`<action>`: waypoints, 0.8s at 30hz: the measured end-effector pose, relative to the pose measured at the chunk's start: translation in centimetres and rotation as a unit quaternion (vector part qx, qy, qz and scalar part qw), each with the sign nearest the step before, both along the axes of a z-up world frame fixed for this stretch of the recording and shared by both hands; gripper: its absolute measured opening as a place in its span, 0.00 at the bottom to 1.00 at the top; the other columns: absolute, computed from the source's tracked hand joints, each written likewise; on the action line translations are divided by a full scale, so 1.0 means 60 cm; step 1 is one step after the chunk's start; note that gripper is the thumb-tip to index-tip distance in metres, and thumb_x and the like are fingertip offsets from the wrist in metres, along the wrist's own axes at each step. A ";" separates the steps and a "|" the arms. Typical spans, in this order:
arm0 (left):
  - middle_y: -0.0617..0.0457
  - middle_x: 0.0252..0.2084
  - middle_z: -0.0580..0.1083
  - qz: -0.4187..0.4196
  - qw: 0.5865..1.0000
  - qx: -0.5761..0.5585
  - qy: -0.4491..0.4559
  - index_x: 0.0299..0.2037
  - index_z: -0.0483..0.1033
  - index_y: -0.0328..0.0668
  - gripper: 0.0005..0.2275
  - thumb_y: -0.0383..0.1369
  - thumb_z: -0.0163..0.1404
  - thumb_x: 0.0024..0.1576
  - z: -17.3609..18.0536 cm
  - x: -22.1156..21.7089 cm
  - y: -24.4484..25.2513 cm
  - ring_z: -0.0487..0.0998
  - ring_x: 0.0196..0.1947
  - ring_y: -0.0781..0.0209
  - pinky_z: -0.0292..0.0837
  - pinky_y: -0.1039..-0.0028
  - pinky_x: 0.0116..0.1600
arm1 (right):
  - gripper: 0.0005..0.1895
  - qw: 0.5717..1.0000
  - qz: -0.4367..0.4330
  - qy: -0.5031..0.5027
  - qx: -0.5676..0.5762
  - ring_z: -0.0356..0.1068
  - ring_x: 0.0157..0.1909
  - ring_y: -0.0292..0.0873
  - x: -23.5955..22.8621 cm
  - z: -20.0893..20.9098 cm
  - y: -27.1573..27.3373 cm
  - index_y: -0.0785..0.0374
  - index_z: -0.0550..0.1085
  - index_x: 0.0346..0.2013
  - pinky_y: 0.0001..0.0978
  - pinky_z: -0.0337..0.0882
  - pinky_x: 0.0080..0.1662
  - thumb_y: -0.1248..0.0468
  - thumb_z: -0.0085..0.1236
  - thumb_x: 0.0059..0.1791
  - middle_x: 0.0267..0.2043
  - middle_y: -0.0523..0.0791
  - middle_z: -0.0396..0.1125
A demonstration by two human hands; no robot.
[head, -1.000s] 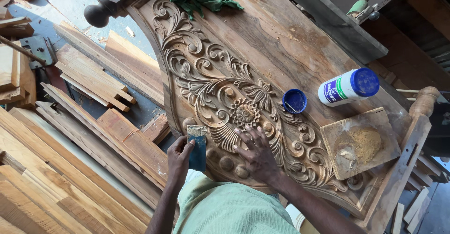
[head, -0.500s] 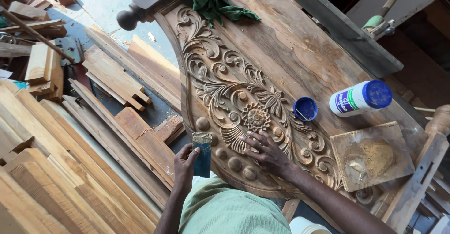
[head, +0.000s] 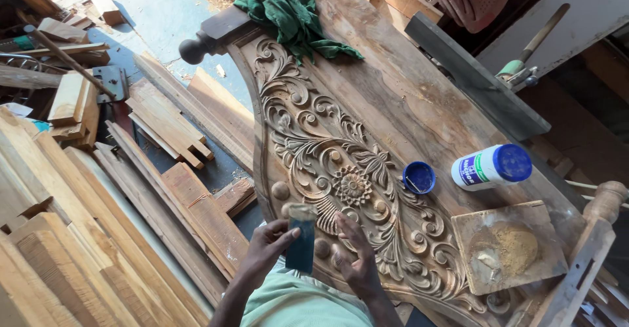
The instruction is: The person sands the intricate floral patterns of a large wood carving by hand using a piece of sandpaper, moving the sandpaper over the raised surfaces and into the grooves.
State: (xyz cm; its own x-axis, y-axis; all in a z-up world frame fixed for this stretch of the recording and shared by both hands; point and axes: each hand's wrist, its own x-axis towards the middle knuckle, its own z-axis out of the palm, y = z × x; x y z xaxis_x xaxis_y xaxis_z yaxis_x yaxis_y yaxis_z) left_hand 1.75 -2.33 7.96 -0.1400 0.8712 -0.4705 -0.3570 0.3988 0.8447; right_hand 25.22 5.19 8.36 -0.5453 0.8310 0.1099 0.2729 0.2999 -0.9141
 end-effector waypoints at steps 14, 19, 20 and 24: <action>0.53 0.41 0.80 -0.147 0.930 -0.024 -0.338 0.52 0.77 0.31 0.14 0.33 0.55 0.61 0.023 0.019 0.116 0.79 0.40 0.68 0.77 0.76 0.46 | 0.59 0.924 -0.031 0.288 -0.251 0.62 0.71 0.49 0.000 -0.031 0.037 0.68 0.57 0.71 0.47 0.66 0.68 0.66 0.83 0.33 0.71 0.54 0.58; 0.53 0.44 0.80 -0.149 0.917 -0.047 -0.367 0.55 0.76 0.32 0.15 0.33 0.54 0.62 0.031 -0.016 0.152 0.81 0.41 0.68 0.78 0.76 0.47 | 0.55 0.928 -0.099 0.275 -0.229 0.65 0.64 0.49 -0.042 -0.035 0.045 0.71 0.60 0.71 0.43 0.68 0.62 0.65 0.80 0.35 0.66 0.55 0.64; 0.52 0.44 0.80 -0.162 0.912 -0.026 -0.375 0.57 0.76 0.31 0.15 0.33 0.53 0.64 0.032 -0.025 0.160 0.81 0.40 0.68 0.78 0.76 0.45 | 0.55 0.924 -0.109 0.270 -0.248 0.67 0.61 0.50 -0.051 -0.028 0.044 0.70 0.60 0.72 0.44 0.69 0.59 0.66 0.80 0.35 0.64 0.57 0.65; 0.51 0.46 0.81 -0.120 0.899 -0.080 -0.414 0.57 0.74 0.34 0.16 0.33 0.51 0.61 0.047 -0.050 0.190 0.84 0.42 0.67 0.81 0.75 0.51 | 0.49 0.891 -0.079 0.349 -0.278 0.62 0.70 0.52 -0.107 0.009 0.067 0.77 0.62 0.70 0.46 0.64 0.68 0.64 0.78 0.40 0.70 0.56 0.60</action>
